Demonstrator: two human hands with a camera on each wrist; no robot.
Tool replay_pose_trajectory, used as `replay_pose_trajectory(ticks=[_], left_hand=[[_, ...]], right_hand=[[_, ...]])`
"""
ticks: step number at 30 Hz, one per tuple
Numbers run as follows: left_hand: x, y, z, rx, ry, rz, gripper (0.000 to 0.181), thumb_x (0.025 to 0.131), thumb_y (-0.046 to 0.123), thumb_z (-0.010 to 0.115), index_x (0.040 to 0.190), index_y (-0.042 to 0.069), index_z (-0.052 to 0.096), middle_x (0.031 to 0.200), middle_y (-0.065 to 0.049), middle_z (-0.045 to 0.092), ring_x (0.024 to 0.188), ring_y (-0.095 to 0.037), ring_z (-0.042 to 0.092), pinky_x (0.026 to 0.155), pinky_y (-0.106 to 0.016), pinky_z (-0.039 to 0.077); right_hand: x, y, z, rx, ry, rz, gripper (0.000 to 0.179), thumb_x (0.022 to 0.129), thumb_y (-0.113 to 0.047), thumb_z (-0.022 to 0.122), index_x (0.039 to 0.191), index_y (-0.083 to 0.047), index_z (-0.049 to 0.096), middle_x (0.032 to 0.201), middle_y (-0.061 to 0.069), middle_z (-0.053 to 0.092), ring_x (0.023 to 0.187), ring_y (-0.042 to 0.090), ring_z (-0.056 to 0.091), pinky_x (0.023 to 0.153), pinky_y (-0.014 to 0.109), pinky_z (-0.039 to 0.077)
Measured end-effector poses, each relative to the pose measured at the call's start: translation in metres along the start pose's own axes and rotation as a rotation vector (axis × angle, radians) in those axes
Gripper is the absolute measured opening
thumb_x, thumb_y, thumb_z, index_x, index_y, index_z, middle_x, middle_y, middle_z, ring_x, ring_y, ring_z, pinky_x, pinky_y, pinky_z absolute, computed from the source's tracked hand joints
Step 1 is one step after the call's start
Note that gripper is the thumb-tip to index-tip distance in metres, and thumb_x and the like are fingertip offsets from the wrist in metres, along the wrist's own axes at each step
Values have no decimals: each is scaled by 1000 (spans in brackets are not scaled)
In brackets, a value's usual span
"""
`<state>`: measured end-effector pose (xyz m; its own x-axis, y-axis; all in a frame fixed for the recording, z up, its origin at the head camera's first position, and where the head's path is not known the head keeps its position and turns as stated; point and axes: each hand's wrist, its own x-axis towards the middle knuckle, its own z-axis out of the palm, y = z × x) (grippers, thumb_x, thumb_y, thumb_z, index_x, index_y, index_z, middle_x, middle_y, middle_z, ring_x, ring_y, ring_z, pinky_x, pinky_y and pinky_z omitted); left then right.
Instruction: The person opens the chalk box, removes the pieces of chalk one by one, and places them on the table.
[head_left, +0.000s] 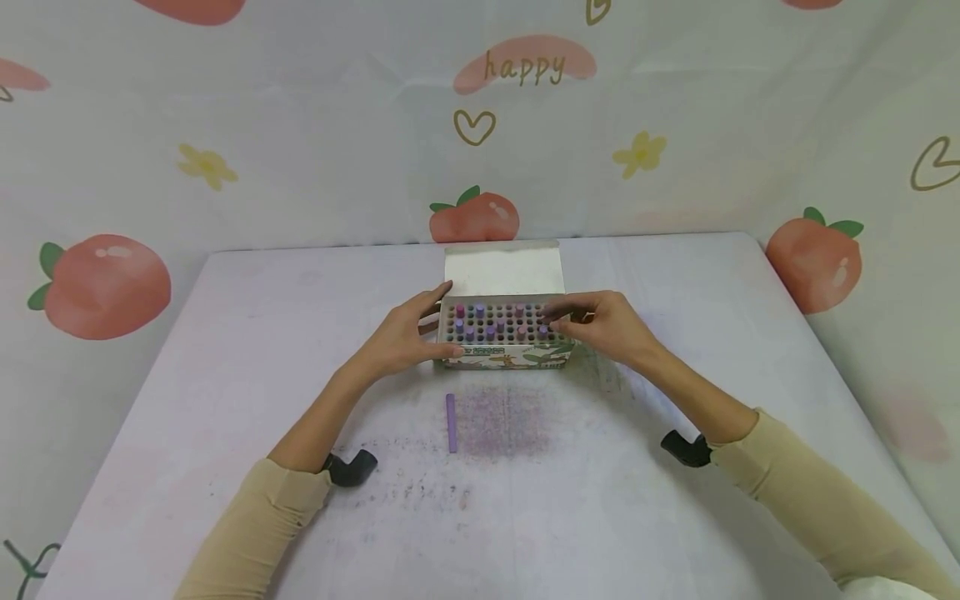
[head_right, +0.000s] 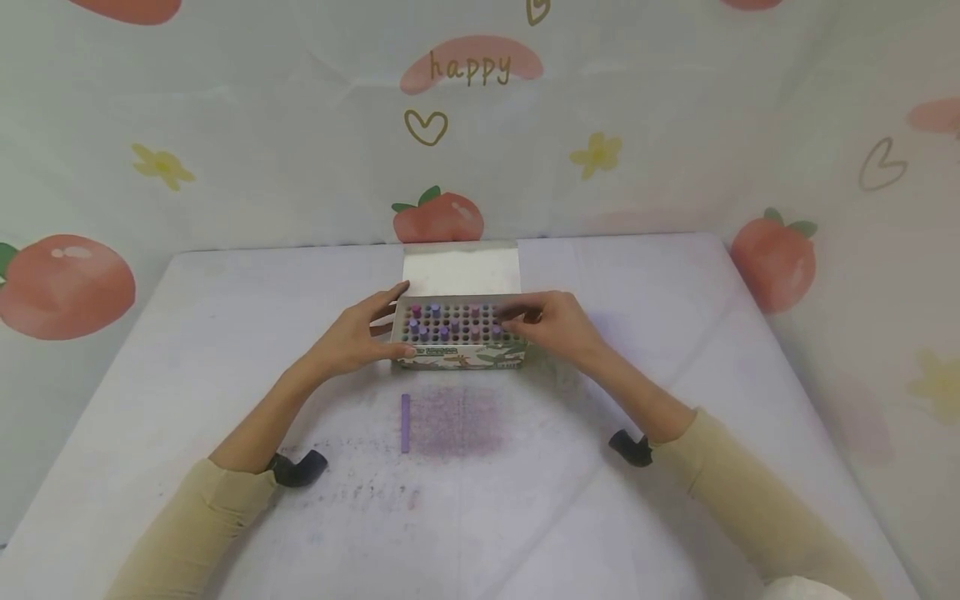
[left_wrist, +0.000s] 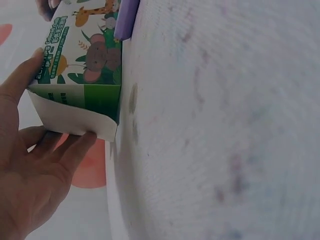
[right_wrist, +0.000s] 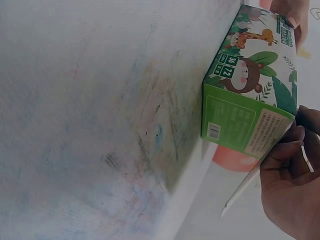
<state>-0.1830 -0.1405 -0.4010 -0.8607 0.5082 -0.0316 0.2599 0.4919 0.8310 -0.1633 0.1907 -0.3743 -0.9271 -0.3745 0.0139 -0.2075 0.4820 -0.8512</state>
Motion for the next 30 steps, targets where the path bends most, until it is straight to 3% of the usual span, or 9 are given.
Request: replay_pose_trajectory(ticks=[6,17,20,25,30], left_hand=[[0,-1,0,11,4,-15,104,79,28,86,160,18,21,161,-11,26,142,-33,36,109,-40,46],[1,0,2,6,2,-5,105,79,27,87,160,17,21,160,-12,28,143,-34,35,109,-41,46],[1,-1,2,5,3,-7,105,79,26,87,160,16,21,159,-12,30,143,-34,35,109,-41,46],[1,-1,2,1,5,-13,105,79,25,87,160,16,21,158,-12,31,142,-34,36,109,-40,46],[1,0,3,1,6,-10,104,79,25,86,160,17,21,158,-12,30,142,-33,36,109,-39,46]], right_hand=[[2,4,5,-30,-2,-2,18,90,-10,74,108,-13,78,98,4,73,63,15,43,50,23,35],[4,6,9,-167,-21,-24,19,87,-17,78,107,-17,79,77,0,67,57,16,39,48,25,32],[5,7,9,-186,-32,-25,21,87,-19,79,108,-16,79,80,1,70,55,15,38,47,24,32],[5,7,10,-210,-42,-42,22,87,-17,79,108,-15,79,102,8,74,49,11,33,44,22,29],[6,7,10,-270,-55,-97,21,88,-15,77,109,-13,79,91,4,75,44,5,26,43,22,28]])
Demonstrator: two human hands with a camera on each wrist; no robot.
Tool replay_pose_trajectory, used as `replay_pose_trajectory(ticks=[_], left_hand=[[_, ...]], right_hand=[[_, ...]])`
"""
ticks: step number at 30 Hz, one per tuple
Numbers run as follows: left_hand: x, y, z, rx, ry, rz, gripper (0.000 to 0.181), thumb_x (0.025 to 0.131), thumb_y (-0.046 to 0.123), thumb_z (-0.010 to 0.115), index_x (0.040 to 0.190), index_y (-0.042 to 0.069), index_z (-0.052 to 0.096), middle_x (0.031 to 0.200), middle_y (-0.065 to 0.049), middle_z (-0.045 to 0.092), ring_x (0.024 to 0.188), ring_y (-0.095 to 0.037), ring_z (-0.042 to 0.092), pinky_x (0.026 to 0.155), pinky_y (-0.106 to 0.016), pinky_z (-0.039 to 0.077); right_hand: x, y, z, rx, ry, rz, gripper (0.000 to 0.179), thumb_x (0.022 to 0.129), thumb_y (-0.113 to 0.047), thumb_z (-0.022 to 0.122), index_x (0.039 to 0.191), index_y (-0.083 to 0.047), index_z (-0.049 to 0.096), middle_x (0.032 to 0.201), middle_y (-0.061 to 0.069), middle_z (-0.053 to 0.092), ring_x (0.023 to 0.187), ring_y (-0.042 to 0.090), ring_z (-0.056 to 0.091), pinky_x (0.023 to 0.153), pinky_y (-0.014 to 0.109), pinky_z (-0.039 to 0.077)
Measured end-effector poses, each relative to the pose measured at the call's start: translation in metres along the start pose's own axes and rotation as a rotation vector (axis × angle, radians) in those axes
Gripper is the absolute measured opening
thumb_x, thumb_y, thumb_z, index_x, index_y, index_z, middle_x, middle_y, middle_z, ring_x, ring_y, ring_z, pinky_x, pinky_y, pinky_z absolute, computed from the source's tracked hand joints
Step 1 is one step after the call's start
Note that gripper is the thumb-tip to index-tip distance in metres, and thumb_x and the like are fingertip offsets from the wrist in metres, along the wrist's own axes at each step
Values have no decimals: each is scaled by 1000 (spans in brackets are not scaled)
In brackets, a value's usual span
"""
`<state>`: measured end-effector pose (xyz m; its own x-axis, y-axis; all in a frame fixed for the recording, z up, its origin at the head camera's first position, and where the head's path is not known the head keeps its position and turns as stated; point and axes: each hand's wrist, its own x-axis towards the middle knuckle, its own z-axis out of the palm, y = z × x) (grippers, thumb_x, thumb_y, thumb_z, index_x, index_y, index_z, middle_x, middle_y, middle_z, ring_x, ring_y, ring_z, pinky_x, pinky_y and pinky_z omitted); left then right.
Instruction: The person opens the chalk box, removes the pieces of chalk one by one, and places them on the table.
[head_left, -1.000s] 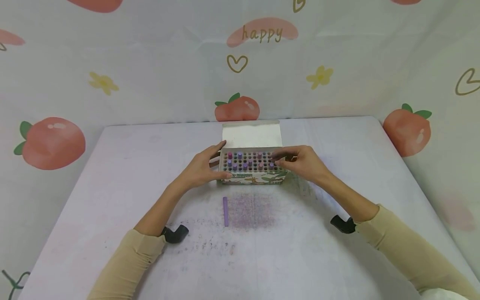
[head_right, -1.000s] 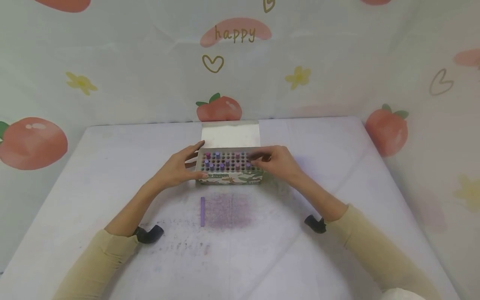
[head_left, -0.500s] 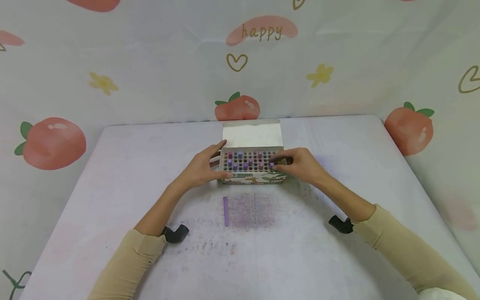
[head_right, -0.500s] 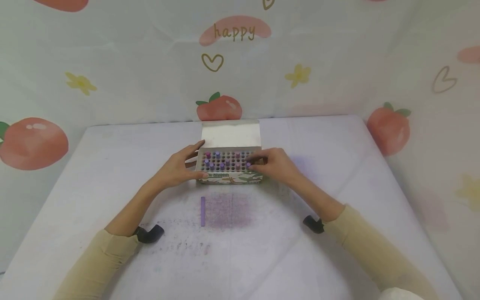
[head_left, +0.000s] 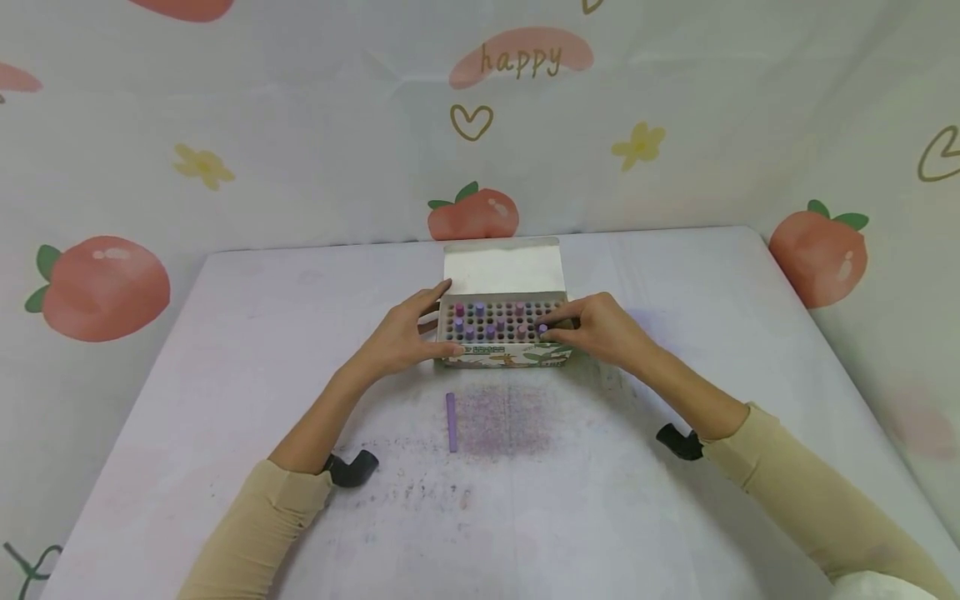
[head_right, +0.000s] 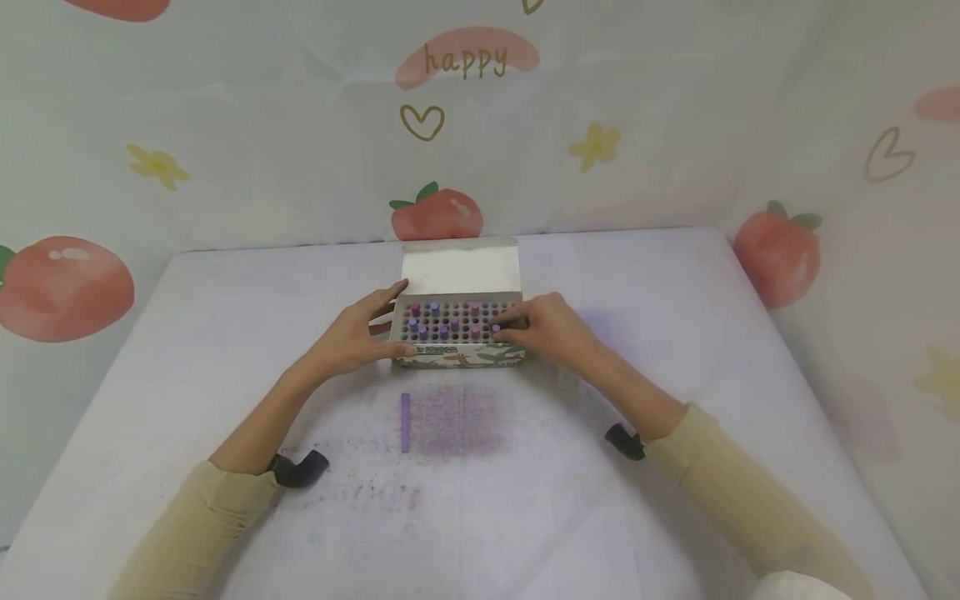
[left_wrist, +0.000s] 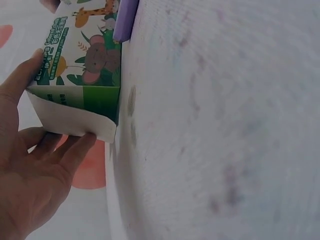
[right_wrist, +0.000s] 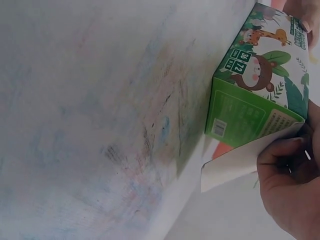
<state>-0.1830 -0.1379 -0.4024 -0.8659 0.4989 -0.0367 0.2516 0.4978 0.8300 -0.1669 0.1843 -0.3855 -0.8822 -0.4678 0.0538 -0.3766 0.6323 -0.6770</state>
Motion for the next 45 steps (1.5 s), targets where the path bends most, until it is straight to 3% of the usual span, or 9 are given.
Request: replay_pose_trajectory(ticks=[6,9,13,18,26,32,35,41,45], left_hand=[[0,1,0,-7,1,8,104,80,25,86,160,16,22,157,-12,33,142,-33,36,109,-39,46],[0,1,0,-7,2,6,103,80,25,86,160,16,21,156,-12,34,142,-33,36,109,-38,46],[0,1,-1,-5,2,10,103,80,25,86,160,16,22,155,-12,34,142,-33,37,109,-38,46],[0,2,-2,-2,1,7,103,80,25,86,160,15,21,155,-12,35,139,-34,41,109,-38,47],[0,2,-3,7,-11,-5,103,81,23,85,160,15,20,155,-14,33,137,-36,43,108,-37,47],[0,4,-4,19,-24,-18,103,81,25,85,160,17,19,158,-14,29,137,-36,44,107,-39,48],[-1,5,-4,25,-29,-19,104,81,25,85,160,17,18,158,-14,28,137,-36,43,107,-40,49],[1,4,-5,39,-29,-17,104,81,27,85,160,18,18,158,-13,29,137,-36,44,106,-41,49],[1,4,-5,41,-30,-17,104,81,27,85,160,17,18,158,-13,30,136,-35,45,106,-40,49]], right_hand=[[0,1,0,-57,-8,-35,19,91,-16,74,109,-10,78,72,1,70,42,5,22,44,22,26],[0,2,1,-79,-11,-40,20,92,-17,73,110,-10,77,77,2,72,46,6,40,46,22,34],[-1,2,3,-112,-7,-62,22,92,-20,73,111,-9,75,93,3,75,65,9,63,53,25,47],[-1,1,4,-118,11,-96,21,93,-19,71,111,-8,73,96,5,75,70,10,66,59,29,51],[-2,-1,2,-143,31,-121,16,99,-19,64,111,-8,66,83,1,71,57,10,51,57,30,45],[-3,-2,2,-176,65,-147,16,101,-18,59,113,-7,62,85,3,72,64,11,60,60,32,52],[-3,-2,2,-181,89,-160,14,102,-18,58,112,-8,59,76,1,67,58,11,53,55,30,47],[-4,-4,0,-173,142,-188,16,103,-17,56,115,-7,57,55,-5,41,46,8,30,46,26,30],[-4,-8,-3,-77,183,-193,16,102,-16,57,115,-6,59,55,-3,48,46,8,34,44,25,31]])
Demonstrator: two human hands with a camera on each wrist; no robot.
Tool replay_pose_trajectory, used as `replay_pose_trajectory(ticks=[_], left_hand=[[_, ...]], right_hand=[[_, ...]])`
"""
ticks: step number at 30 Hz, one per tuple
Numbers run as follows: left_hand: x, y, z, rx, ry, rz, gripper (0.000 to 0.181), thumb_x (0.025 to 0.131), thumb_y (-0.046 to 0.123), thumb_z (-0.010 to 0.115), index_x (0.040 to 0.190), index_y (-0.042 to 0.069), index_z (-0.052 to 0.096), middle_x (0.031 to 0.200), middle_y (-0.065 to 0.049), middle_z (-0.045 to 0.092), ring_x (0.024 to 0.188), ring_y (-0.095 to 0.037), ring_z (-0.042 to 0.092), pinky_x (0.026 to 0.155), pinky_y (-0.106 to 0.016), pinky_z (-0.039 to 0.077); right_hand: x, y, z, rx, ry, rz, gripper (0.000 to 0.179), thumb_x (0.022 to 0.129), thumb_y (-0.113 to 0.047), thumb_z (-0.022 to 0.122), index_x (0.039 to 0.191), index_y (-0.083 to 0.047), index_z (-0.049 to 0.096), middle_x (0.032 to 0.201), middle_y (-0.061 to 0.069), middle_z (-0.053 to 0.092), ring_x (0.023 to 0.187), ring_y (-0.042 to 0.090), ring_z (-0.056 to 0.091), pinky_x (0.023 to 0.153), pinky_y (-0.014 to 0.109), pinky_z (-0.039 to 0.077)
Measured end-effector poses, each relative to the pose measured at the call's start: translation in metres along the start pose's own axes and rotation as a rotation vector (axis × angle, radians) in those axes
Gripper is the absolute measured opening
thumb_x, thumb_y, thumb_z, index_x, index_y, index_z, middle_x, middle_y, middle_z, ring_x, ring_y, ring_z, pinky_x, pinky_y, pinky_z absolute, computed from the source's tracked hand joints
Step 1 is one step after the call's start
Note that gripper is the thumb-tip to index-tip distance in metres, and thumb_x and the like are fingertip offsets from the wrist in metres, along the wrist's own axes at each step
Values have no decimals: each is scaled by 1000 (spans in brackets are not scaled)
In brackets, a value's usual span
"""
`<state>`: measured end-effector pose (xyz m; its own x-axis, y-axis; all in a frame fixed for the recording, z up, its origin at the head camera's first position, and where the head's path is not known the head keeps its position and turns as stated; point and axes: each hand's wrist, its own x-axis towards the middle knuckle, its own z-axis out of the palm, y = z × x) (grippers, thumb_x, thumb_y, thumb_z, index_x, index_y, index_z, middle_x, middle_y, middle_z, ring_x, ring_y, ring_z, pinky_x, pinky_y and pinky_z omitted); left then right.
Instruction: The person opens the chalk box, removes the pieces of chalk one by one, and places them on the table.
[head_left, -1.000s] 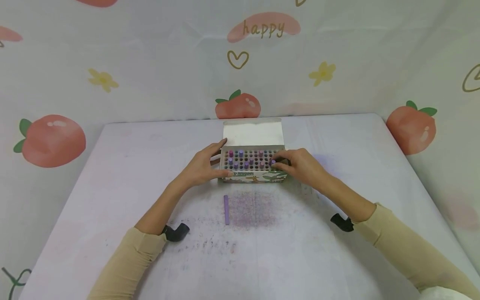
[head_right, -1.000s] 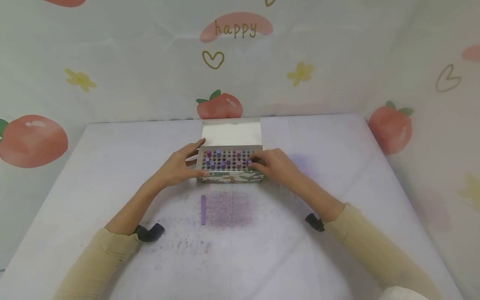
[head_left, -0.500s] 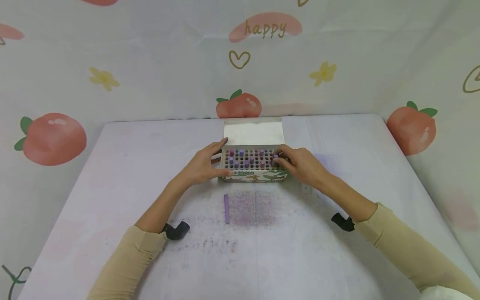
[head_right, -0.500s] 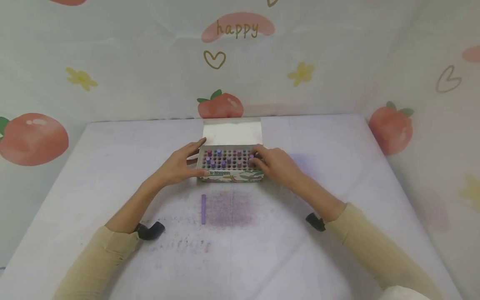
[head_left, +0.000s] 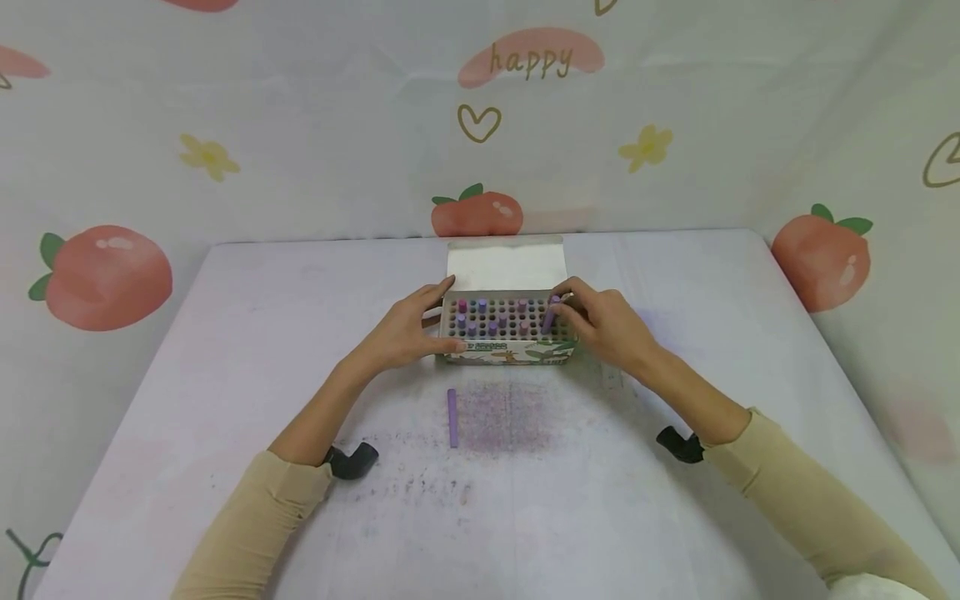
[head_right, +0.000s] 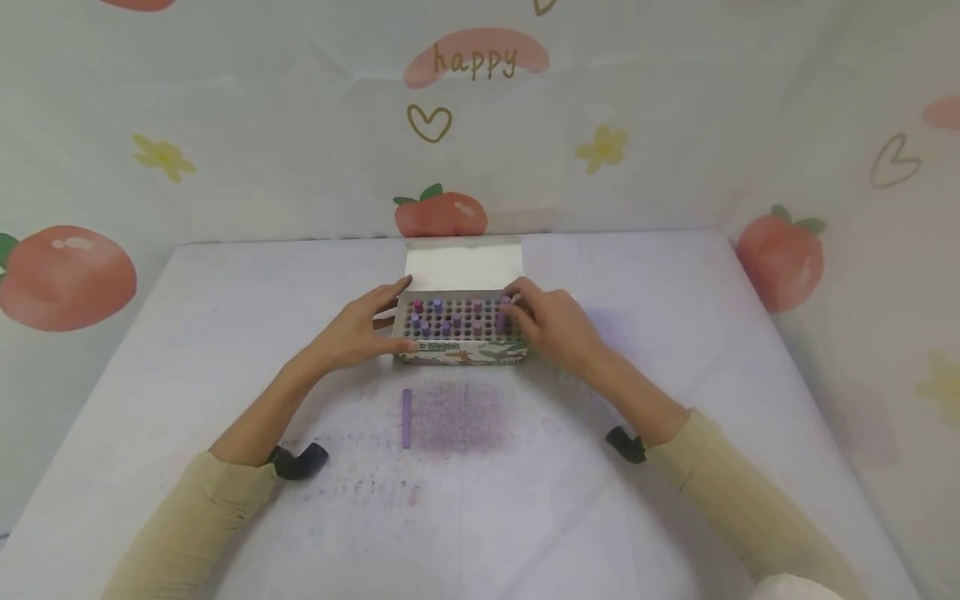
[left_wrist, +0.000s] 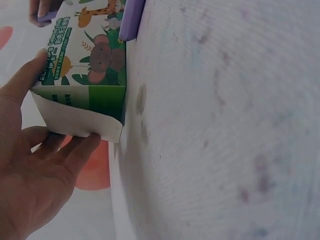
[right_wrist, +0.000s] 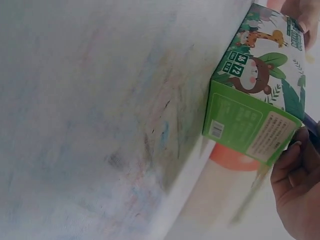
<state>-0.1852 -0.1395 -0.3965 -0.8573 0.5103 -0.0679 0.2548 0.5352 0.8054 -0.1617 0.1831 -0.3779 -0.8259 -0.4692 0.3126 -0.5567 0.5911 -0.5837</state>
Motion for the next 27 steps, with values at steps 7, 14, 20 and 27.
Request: replay_pose_trajectory(ticks=[7,14,20,27], left_hand=[[0,1,0,-10,1,4,105,81,26,85,160,16,18,157,-13,31,137,-35,44,108,-39,48],[0,1,-1,-17,-1,8,104,81,24,85,160,15,18,157,-13,31,139,-34,42,108,-38,47],[1,1,-1,-13,-5,7,104,81,26,85,160,16,18,157,-13,30,139,-34,41,108,-38,47],[-1,1,-1,-3,-9,0,103,82,28,84,161,18,17,159,-13,26,140,-35,39,109,-40,47]], right_hand=[[3,-3,-7,177,143,47,16,98,-10,63,112,-2,65,79,11,71,62,26,63,50,21,47],[3,-7,-10,380,168,104,20,97,-2,63,114,6,65,94,16,72,78,34,70,62,34,62],[3,-13,-10,496,160,122,22,93,-1,68,113,8,65,98,17,70,80,40,71,65,39,63],[1,-22,-4,603,100,182,25,93,-6,70,114,8,66,97,13,70,83,39,71,69,44,63]])
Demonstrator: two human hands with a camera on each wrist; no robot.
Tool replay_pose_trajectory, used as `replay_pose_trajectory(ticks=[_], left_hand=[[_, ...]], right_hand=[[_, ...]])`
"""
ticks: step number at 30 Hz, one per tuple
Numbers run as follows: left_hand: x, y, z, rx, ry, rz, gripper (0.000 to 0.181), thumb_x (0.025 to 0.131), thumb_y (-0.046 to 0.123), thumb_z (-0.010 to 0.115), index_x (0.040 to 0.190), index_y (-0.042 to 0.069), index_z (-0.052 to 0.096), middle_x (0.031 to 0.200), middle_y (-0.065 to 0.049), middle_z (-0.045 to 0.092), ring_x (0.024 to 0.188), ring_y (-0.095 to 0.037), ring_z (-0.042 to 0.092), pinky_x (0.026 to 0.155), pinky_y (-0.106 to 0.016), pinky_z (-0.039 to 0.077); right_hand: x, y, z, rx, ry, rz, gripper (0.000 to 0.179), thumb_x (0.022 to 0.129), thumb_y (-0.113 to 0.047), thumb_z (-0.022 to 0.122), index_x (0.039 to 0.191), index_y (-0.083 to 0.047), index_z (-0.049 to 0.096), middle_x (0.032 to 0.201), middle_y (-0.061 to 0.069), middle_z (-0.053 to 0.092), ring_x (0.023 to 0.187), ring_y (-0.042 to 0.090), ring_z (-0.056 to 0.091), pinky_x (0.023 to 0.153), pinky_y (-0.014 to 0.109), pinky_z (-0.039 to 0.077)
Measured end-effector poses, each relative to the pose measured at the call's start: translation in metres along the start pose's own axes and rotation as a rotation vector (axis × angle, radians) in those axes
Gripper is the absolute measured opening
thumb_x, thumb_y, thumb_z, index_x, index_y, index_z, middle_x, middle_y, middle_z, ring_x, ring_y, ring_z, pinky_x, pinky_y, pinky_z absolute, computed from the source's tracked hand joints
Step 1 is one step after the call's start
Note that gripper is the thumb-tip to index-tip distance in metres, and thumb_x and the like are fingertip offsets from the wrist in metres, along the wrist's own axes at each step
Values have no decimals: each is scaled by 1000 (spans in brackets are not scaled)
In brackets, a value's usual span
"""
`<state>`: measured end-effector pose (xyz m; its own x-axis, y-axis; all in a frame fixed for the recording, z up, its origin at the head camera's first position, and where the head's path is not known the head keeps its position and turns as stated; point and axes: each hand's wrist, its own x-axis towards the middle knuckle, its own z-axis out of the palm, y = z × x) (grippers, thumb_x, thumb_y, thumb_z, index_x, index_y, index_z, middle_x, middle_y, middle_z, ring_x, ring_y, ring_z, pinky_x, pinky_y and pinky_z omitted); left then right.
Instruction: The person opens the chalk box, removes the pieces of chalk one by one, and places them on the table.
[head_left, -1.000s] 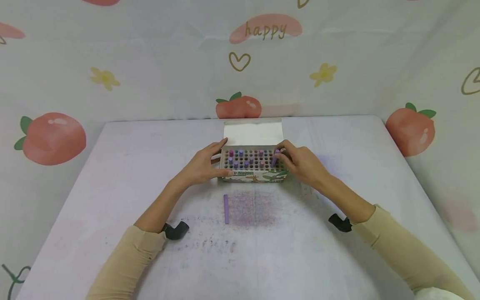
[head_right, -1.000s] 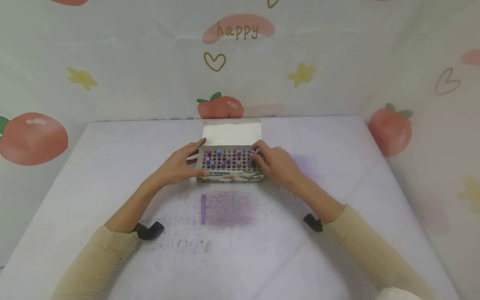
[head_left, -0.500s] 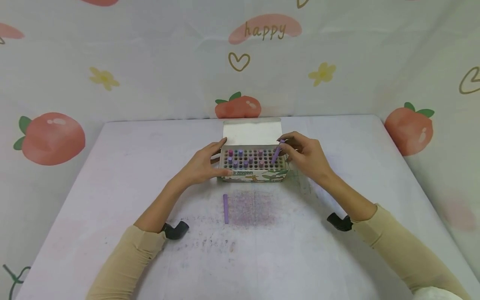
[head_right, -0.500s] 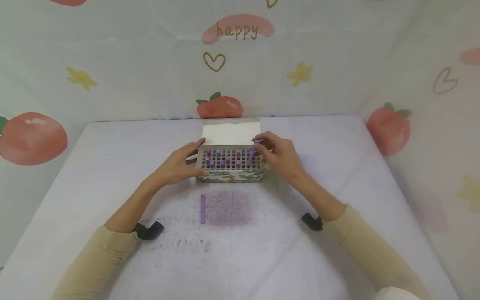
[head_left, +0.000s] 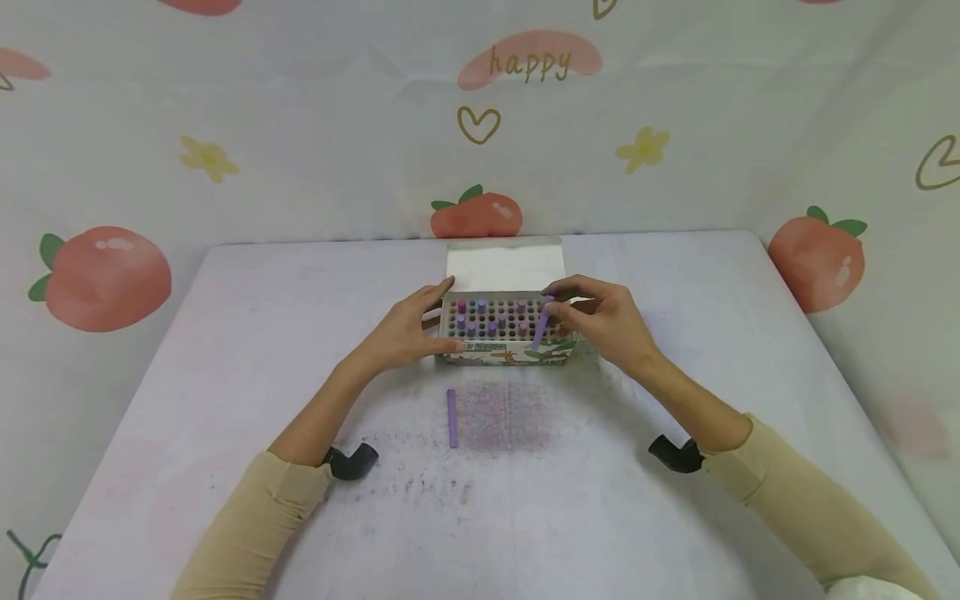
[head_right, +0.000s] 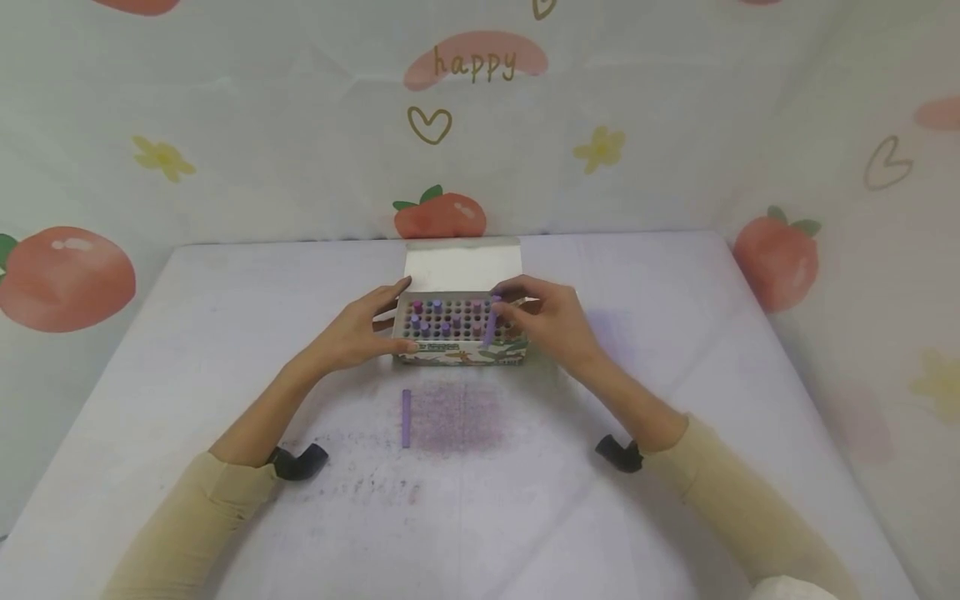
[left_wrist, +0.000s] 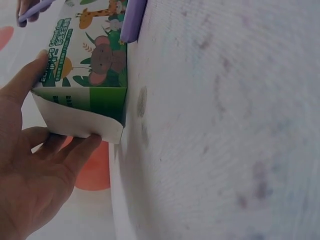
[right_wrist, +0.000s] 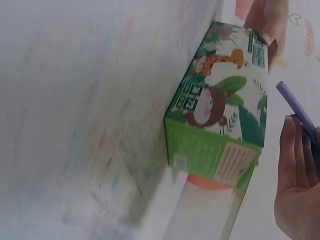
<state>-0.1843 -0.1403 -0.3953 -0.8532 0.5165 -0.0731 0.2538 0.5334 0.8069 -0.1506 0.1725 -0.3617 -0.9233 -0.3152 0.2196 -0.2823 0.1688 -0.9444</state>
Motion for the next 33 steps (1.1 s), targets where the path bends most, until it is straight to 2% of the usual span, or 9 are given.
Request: replay_pose_trajectory(ticks=[4,9,17,20,22,25,28,33], left_hand=[[-1,1,0,-9,-2,2,103,83,28,84,161,17,17,159,-13,27,141,-35,38,109,-39,47],[-1,1,0,-6,8,0,102,83,27,84,160,17,19,159,-12,27,140,-36,40,108,-39,47],[-2,1,1,0,9,-7,102,83,27,83,160,17,18,160,-13,26,140,-36,39,108,-39,47],[-2,2,1,1,11,-11,102,83,28,84,160,17,18,160,-12,26,140,-36,39,108,-39,47],[-2,2,1,-3,12,-12,102,83,28,84,160,18,18,160,-12,26,140,-36,39,108,-40,47],[-2,3,2,-9,11,-14,102,83,28,84,161,19,18,160,-11,26,140,-36,40,108,-40,48],[-2,3,1,-17,9,-17,103,83,28,84,161,19,18,160,-11,26,139,-36,40,107,-40,48],[-3,4,1,-18,10,-19,103,82,28,84,161,19,18,160,-11,27,139,-37,40,108,-40,48]], right_hand=[[-2,-2,6,51,-23,53,26,93,-6,69,116,8,66,97,14,70,84,37,71,70,43,63],[-1,-3,15,112,-55,119,28,93,-9,71,116,6,68,97,15,72,84,40,70,70,49,63],[-3,-4,31,195,-92,214,33,92,-8,71,121,7,66,104,15,69,86,29,72,69,47,63],[-4,-3,36,197,-109,218,33,93,-8,71,121,8,66,111,18,67,84,29,72,68,47,63],[-3,-2,40,183,-117,211,30,93,-7,71,120,6,67,113,19,67,84,33,72,67,48,63],[-4,1,45,167,-131,208,28,93,-5,70,118,6,67,109,18,68,85,42,70,66,48,63],[-5,2,50,162,-152,212,27,93,-4,69,117,6,67,104,17,69,87,48,67,67,53,62],[-9,3,58,163,-169,222,25,92,-4,70,115,4,69,101,15,71,85,47,69,66,55,61]])
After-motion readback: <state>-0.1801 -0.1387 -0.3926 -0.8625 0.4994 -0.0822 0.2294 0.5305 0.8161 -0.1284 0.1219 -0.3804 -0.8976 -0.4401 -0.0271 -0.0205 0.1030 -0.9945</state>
